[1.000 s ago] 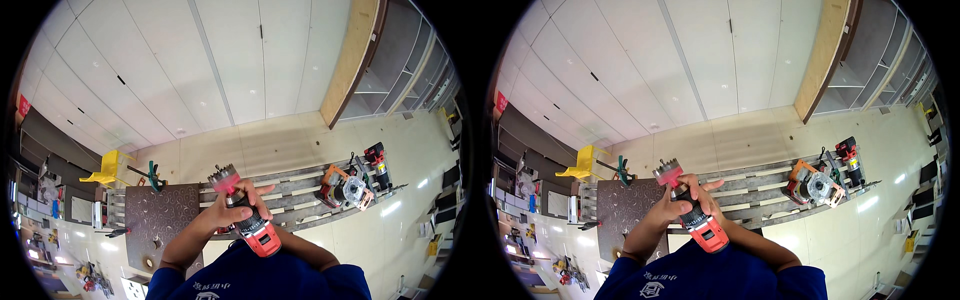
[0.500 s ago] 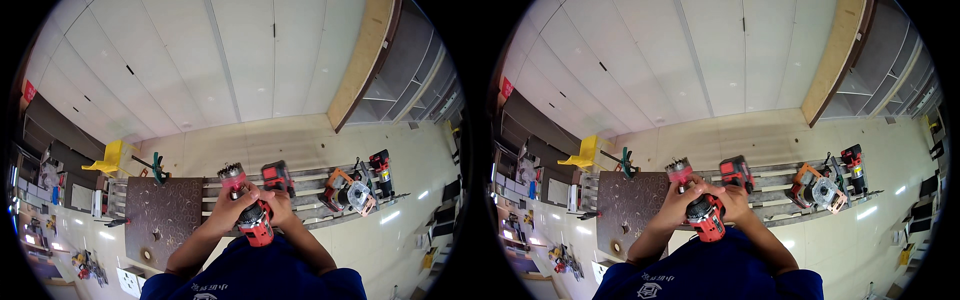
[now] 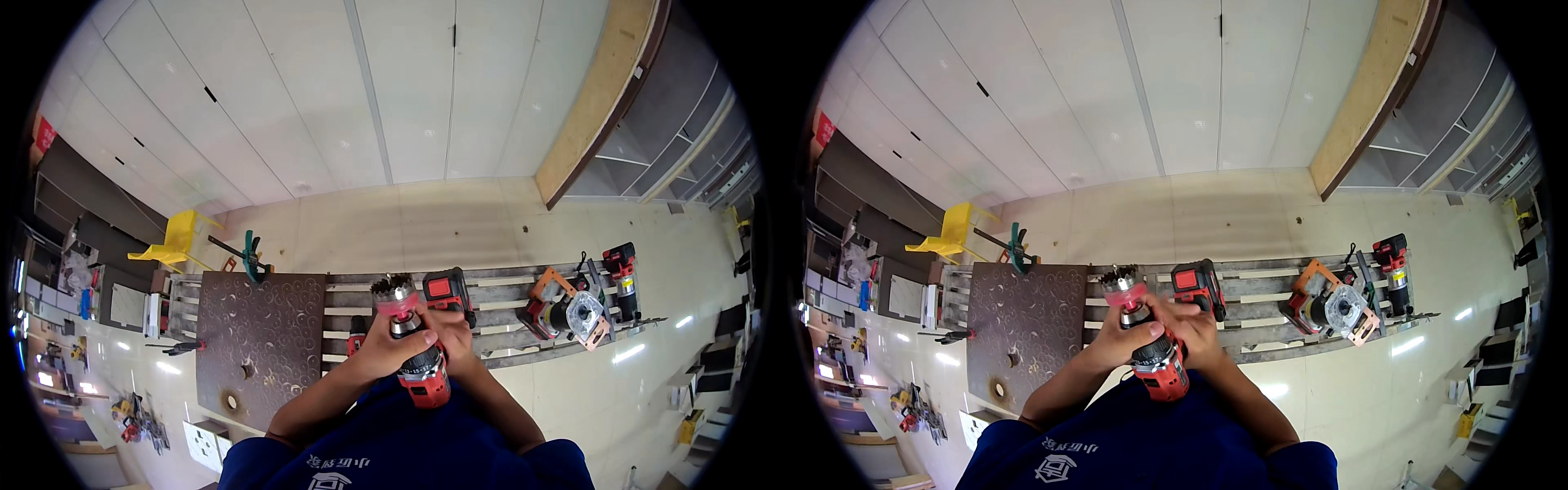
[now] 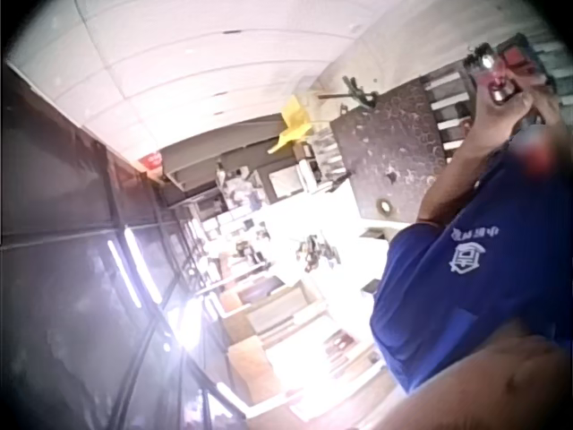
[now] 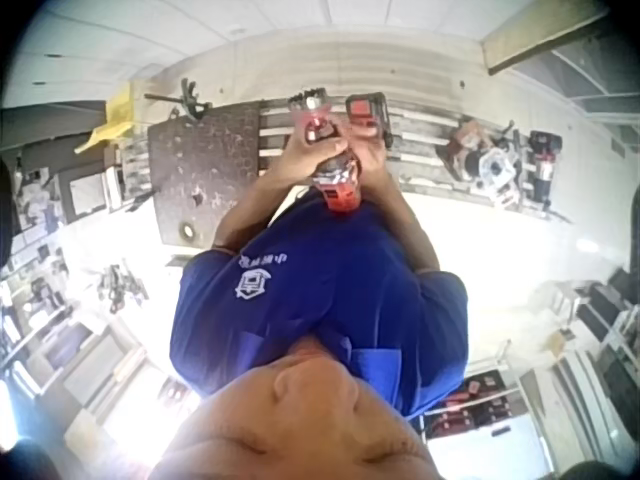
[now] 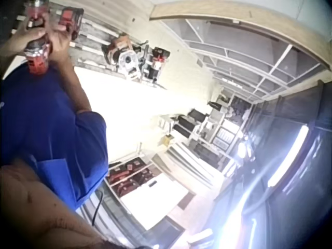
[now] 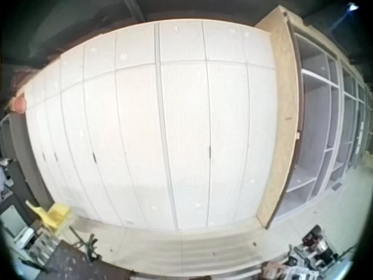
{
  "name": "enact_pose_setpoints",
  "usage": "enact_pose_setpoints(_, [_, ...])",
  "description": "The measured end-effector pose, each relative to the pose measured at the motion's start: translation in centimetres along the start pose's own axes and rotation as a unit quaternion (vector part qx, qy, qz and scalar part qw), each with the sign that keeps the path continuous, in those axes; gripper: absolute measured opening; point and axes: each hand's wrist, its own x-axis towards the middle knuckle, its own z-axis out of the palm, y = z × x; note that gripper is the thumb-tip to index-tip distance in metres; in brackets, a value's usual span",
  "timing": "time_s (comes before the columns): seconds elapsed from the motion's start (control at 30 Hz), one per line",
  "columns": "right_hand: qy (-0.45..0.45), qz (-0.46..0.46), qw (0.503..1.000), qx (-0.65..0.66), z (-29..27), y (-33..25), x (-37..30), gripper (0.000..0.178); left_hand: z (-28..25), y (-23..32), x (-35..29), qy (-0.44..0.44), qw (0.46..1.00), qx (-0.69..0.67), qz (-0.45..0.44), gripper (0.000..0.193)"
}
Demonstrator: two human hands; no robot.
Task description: The person uses a cordless drill with a hole saw bit to cut circular holes in a patterned board clamped to a workbench. They drill multiple holes, remove the cutouts, and adjust the drill bit. Another person assists by marking the board with a square and pencil.
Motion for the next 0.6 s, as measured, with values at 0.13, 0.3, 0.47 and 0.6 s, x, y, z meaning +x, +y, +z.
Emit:
enact_pose_setpoints(0.13, [0.026, -0.042, 0.999, -0.024, 0.4, 0.4, -0.1, 0.035, -1.1, -1.6, -0.4, 0.007, 0.999, -0.050, -0.007, 0.012])
enact_pose_setpoints(0.3, [-0.021, -0.045, 0.997, -0.052, 0.5, 1.2, -0.9, 0.034, -1.2, -2.4, -0.5, 0.029, 1.000, 0.000, 0.007, 0.009])
enact_pose_setpoints(0.47, [-0.079, -0.047, 0.986, -0.136, -1.1, 0.7, 0.2, 0.042, -1.9, -3.5, -1.3, 0.084, 0.996, -0.006, 0.030, 0.008])
enact_pose_setpoints(0.6, [-0.091, -0.045, 0.987, -0.125, -1.0, 1.5, -0.8, 0.042, -1.5, -3.9, -1.3, 0.086, 0.995, -0.042, 0.027, 0.010])
